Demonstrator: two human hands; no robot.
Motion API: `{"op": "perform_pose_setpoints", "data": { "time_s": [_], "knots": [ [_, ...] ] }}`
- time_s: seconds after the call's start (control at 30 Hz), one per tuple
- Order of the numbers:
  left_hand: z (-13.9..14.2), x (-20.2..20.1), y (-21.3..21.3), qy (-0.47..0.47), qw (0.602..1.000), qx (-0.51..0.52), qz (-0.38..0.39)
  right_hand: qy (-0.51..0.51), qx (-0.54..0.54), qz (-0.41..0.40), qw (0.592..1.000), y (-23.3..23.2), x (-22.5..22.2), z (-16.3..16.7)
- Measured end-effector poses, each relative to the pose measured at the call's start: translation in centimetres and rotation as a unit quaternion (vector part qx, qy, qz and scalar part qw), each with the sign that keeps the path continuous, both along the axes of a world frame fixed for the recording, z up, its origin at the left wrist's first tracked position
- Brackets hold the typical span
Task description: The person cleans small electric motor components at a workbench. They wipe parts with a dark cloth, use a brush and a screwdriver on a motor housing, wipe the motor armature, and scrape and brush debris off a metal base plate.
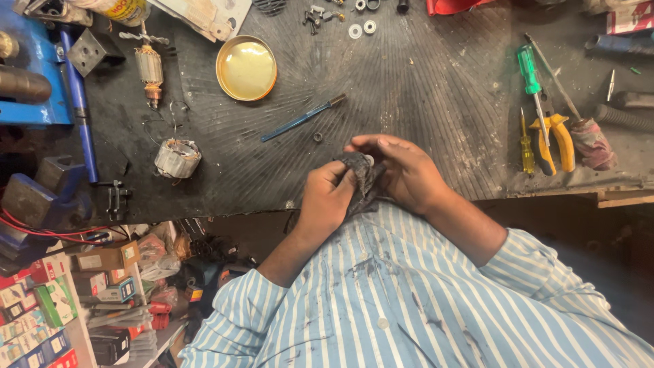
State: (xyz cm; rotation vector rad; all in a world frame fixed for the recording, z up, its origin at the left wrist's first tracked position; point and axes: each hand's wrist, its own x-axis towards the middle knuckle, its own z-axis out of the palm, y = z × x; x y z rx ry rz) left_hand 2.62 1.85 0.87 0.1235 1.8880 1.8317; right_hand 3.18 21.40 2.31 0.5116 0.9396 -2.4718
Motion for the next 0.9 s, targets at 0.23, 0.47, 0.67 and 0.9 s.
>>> {"op": "perform_pose_setpoints", "data": {
  "time_s": [0.23, 0.47, 0.67, 0.9],
  "knots": [
    [-1.2, -1.0, -0.5, -0.075, 0.989, 0.105, 0.066, -0.065, -0.071, -0.004, 0.995, -0.5, -1.1, -0.8],
    [2.4, -1.8, -3.9, 0.213, 0.881, -0.416, -0.072, 0.006, 0.013, 0.038, 0.999, 0.5, -1.9, -0.9],
    [2.1, -1.6, -5.8, 0.294, 0.812, -0.496, -0.092, 0.145, 0.296, 0.096, 0.939, 1.2, -4.4, -1.9],
    [0.4, -1.2, -6.0, 0.337, 0.818, -0.464, -0.034, 0.415, 0.755, -0.025, 0.507, 2.5, -13.7, -2.3]
  ]
}}
